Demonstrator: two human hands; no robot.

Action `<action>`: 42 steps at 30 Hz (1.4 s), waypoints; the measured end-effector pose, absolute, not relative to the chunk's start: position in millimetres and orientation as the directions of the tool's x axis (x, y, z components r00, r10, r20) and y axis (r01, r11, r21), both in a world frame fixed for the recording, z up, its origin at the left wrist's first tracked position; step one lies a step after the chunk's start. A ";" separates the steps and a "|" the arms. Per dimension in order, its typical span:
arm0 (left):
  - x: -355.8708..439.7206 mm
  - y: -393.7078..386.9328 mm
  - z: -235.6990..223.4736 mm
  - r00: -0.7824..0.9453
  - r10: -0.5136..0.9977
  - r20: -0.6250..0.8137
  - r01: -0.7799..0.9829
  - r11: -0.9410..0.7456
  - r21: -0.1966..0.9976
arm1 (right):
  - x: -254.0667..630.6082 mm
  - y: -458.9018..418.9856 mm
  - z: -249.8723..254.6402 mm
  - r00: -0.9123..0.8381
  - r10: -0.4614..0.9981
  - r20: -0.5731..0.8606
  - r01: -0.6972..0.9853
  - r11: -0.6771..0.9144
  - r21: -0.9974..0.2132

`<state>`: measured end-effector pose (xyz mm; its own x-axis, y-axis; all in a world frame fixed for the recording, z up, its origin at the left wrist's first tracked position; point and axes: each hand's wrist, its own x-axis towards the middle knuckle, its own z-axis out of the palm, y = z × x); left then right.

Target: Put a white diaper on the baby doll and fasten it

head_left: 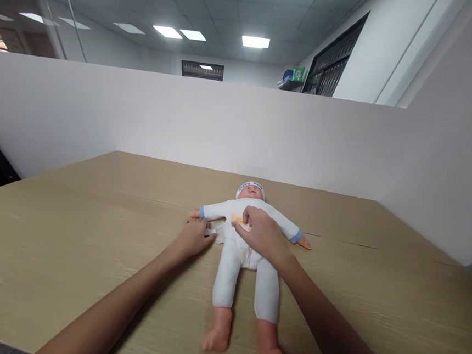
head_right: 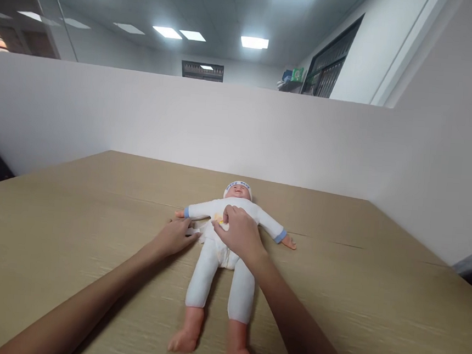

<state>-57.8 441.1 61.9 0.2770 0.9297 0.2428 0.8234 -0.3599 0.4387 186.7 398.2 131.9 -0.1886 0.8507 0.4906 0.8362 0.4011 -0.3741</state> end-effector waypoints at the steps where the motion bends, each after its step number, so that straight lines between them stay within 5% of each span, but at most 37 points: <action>1: -60.1 444.0 62.4 0.269 0.936 0.227 0.811 -0.347 0.471 | 182.5 402.1 132.2 -0.156 0.893 0.423 0.861 0.333 -0.385; 8: -65.8 455.2 78.9 0.289 0.919 0.268 0.509 -0.385 0.770 | 177.0 411.7 129.8 -0.051 0.959 0.277 0.893 0.168 -0.418; 15: -24.1 446.4 101.6 0.327 0.908 0.263 0.301 -0.364 0.881 | 173.5 411.2 128.6 -0.025 0.959 0.283 0.895 0.148 -0.421; 26: 14.5 454.5 98.9 0.475 0.820 0.319 0.202 -0.455 0.867 | 192.8 410.4 131.7 -0.223 0.926 0.305 0.796 0.354 -0.492; 34: 7.0 445.8 81.6 0.406 0.801 0.440 -0.006 -0.479 0.878 | 196.0 418.3 125.8 -0.182 0.933 0.311 0.792 0.326 -0.517; 42: 6.5 438.6 70.0 0.375 0.834 0.405 0.037 -0.450 0.892 | 207.6 424.8 122.2 -0.114 0.923 0.368 0.749 0.323 -0.579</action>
